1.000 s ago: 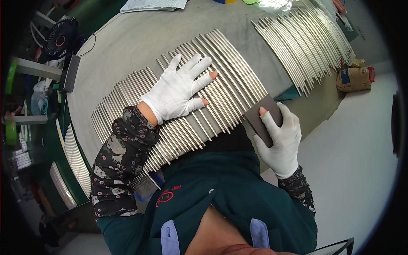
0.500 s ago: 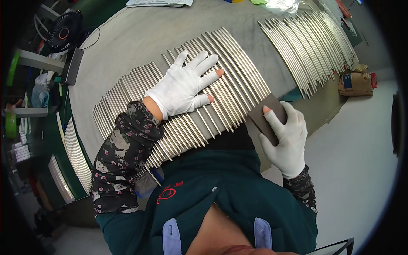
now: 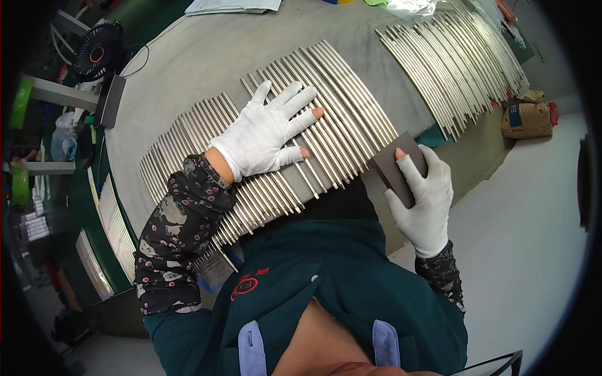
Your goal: Aligning a large set of metal rods on a workbench and polishing them with a sanding block.
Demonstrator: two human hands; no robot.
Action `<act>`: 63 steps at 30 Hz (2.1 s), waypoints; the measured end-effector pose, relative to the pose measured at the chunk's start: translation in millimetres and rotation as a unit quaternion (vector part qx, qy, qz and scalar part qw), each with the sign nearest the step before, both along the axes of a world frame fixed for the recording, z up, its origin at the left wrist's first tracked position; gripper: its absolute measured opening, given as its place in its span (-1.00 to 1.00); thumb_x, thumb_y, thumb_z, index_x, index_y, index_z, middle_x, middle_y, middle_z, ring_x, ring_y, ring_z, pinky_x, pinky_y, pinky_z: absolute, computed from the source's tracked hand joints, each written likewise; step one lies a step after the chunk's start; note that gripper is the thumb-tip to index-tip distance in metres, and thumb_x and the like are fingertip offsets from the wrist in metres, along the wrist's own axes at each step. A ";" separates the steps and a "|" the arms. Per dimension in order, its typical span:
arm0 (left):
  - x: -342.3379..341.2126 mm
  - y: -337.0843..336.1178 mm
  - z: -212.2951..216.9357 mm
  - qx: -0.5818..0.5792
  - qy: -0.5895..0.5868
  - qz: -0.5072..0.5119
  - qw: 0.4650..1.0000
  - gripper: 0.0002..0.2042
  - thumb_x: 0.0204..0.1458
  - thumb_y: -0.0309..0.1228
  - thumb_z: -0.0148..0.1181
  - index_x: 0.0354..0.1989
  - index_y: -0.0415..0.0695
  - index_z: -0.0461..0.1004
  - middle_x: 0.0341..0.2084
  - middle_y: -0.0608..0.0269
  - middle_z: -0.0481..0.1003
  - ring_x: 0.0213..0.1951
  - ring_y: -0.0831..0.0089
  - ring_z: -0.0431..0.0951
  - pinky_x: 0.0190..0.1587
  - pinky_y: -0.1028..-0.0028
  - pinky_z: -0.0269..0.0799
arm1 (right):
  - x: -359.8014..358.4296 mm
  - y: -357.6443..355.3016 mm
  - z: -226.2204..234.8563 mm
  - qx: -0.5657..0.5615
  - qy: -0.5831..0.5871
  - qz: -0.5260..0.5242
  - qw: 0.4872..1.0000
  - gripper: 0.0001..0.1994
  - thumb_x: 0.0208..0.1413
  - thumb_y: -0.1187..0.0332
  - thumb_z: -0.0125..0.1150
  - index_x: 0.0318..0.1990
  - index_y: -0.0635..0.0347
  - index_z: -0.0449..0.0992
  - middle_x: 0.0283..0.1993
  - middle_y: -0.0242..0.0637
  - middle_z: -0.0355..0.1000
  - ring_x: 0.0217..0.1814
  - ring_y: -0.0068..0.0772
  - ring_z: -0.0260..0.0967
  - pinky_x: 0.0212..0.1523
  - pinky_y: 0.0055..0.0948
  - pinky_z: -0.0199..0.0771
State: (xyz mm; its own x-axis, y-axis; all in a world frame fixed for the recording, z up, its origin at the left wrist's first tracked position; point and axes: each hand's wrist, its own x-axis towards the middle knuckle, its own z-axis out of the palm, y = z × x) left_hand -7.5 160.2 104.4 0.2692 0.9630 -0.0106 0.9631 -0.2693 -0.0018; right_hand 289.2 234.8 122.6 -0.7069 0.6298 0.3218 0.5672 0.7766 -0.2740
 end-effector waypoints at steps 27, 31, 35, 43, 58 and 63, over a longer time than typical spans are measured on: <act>-0.8 -11.8 5.2 -0.009 -0.014 0.018 1.000 -0.32 0.13 0.17 -0.15 0.34 0.01 0.14 0.36 0.02 0.04 0.37 0.03 0.02 0.33 -0.16 -0.16 | -70.0 -7.2 -3.9 0.039 -0.057 0.028 0.997 -0.43 -0.22 0.29 0.37 0.08 -0.02 0.45 0.09 0.04 0.25 0.00 -0.01 0.27 -0.04 -0.13 0.35; -2.3 -11.2 4.4 -0.003 -0.026 0.014 1.000 -0.33 0.13 0.16 -0.14 0.34 0.02 0.14 0.36 0.03 0.03 0.37 0.04 0.02 0.32 -0.17 -0.16 | -14.7 -9.0 7.2 0.006 -0.050 0.069 0.996 -0.39 -0.29 0.32 0.40 0.07 -0.02 0.46 0.12 -0.01 0.23 0.09 -0.02 0.22 0.00 -0.15 0.28; 1.0 2.2 6.6 -0.020 -0.009 0.002 1.000 -0.33 0.14 0.16 -0.17 0.34 0.01 0.12 0.37 0.02 0.01 0.37 0.03 0.02 0.32 -0.18 -0.16 | 6.3 6.6 8.6 0.019 0.050 -0.013 0.999 -0.38 -0.32 0.39 0.38 0.07 0.03 0.46 0.14 -0.03 0.24 0.09 0.00 0.22 0.08 -0.13 0.27; 13.7 50.6 -9.8 0.028 0.010 -0.017 0.999 -0.27 0.14 0.20 -0.24 0.36 -0.06 0.06 0.37 0.01 0.01 0.36 -0.01 0.02 0.31 -0.16 -0.13 | 22.9 23.9 -1.1 0.034 0.021 -0.092 0.995 -0.37 -0.30 0.36 0.40 0.10 0.01 0.45 0.12 -0.05 0.25 0.05 -0.03 0.25 0.04 -0.14 0.33; 24.2 91.0 -10.1 0.067 0.013 -0.007 0.998 -0.31 0.15 0.16 -0.19 0.34 -0.05 0.14 0.33 0.06 0.11 0.35 0.05 0.08 0.31 -0.09 -0.06 | 22.8 37.5 -13.8 0.021 0.009 -0.084 0.996 -0.41 -0.29 0.30 0.41 0.05 -0.01 0.47 0.10 -0.06 0.26 0.04 -0.06 0.25 0.01 -0.17 0.33; 23.3 87.7 -9.9 0.045 -0.001 0.000 0.999 -0.31 0.16 0.15 -0.20 0.34 -0.07 0.12 0.34 0.03 0.08 0.36 -0.01 0.04 0.32 -0.11 -0.10 | 12.3 41.7 -16.6 0.037 0.002 -0.068 0.997 -0.41 -0.29 0.29 0.42 0.05 -0.03 0.47 0.10 -0.02 0.25 0.04 -0.04 0.25 -0.01 -0.17 0.33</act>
